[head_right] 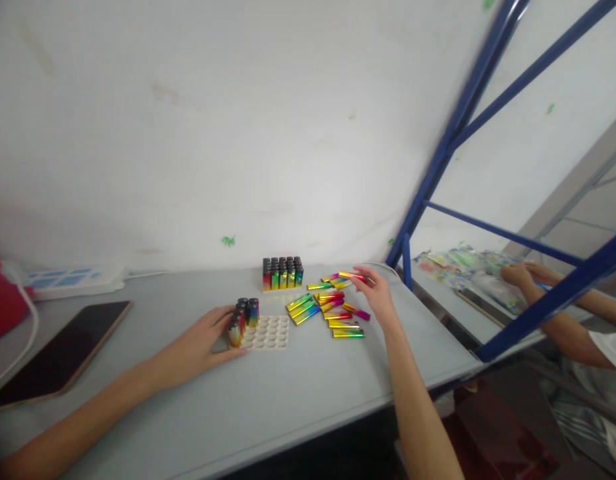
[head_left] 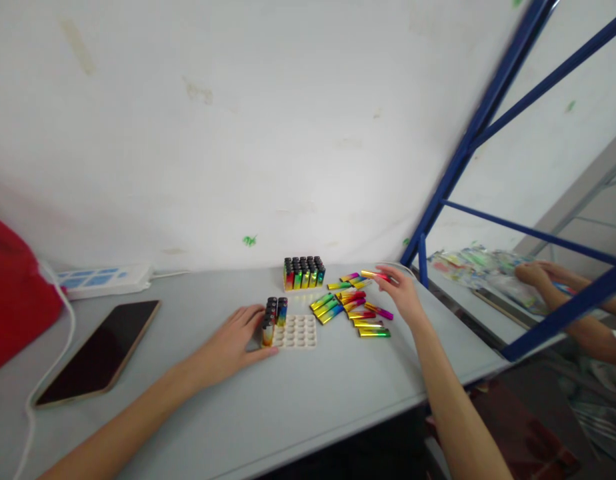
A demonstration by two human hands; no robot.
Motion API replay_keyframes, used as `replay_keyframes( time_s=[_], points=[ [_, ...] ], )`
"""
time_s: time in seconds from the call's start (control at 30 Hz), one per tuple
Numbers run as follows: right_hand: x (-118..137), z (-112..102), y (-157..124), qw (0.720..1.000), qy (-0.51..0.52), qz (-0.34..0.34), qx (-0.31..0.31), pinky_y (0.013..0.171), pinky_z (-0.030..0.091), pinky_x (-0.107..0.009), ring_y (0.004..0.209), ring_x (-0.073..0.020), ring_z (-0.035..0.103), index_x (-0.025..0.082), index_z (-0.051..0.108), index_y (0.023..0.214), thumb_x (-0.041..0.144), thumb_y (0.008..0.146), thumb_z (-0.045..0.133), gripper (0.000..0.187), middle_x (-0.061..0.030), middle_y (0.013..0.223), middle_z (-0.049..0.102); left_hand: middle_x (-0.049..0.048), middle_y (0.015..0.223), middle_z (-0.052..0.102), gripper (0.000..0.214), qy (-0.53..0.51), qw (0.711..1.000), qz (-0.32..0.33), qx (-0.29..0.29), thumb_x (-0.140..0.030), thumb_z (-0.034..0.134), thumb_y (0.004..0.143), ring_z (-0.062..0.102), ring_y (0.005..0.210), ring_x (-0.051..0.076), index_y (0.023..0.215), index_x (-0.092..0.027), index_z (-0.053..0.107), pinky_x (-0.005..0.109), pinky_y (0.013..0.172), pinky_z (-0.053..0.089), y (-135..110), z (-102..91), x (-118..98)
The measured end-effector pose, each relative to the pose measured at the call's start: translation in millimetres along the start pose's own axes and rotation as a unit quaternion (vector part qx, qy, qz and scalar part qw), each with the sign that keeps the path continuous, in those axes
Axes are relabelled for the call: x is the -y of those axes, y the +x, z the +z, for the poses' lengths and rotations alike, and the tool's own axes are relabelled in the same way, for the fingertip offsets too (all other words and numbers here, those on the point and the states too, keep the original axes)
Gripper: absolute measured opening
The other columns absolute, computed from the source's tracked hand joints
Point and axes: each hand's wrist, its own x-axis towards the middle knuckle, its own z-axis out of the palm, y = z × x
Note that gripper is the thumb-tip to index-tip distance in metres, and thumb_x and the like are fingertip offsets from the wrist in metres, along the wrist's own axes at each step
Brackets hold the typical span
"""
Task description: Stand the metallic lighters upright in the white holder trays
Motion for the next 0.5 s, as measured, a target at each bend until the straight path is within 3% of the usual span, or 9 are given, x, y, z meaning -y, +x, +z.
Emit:
replay_keyframes(
  time_s=[0.13,0.33,0.4,0.5],
  points=[
    [31.7,42.2,2.4,0.975,0.217,0.052,-0.005,0.079,0.06,-0.031,0.089,-0.0187,0.071,0.025,0.077,0.101,0.048,0.066,0.097,0.047,-0.001,0.094,0.074,0.0188,0.15,0.064,0.071,0.002,1.0,0.001,0.003,-0.069,0.073,0.091,0.061,0.138,0.039,0.14,-0.019,0.067,0.055,0.12,0.05,-1.5,-1.7,-0.7],
    [57.0,115.0,-3.7,0.941,0.297,0.106,0.118,0.074,0.061,-0.033,0.077,-0.0173,0.071,0.025,0.071,0.1,0.061,0.072,0.093,0.051,-0.0021,0.096,0.076,0.017,0.148,0.066,0.069,-0.004,1.0,0.004,0.0,-0.067,0.075,0.09,0.063,0.134,0.039,0.14,-0.021,0.068,0.054,0.118,0.052,-3.0,-6.1,-5.9],
    [53.4,135.3,-12.7,0.937,0.287,0.11,0.168,0.063,0.056,-0.03,0.06,-0.0129,0.062,0.026,0.064,0.099,0.067,0.073,0.09,0.055,0.0015,0.084,0.073,0.0165,0.148,0.065,0.068,-0.008,1.0,0.005,-0.001,-0.067,0.075,0.09,0.063,0.134,0.038,0.141,-0.021,0.067,0.054,0.118,0.052,-2.9,-7.0,-7.4],
    [42.1,154.2,-28.3,0.933,0.258,0.119,0.222,0.048,0.038,-0.022,0.046,-0.0078,0.038,0.027,0.055,0.098,0.072,0.075,0.085,0.058,0.0106,0.065,0.055,0.0182,0.149,0.064,0.07,-0.004,1.0,0.0,0.008,-0.068,0.075,0.09,0.061,0.136,0.039,0.14,-0.019,0.067,0.054,0.12,0.05,-2.1,-6.9,-8.1]
  ],
)
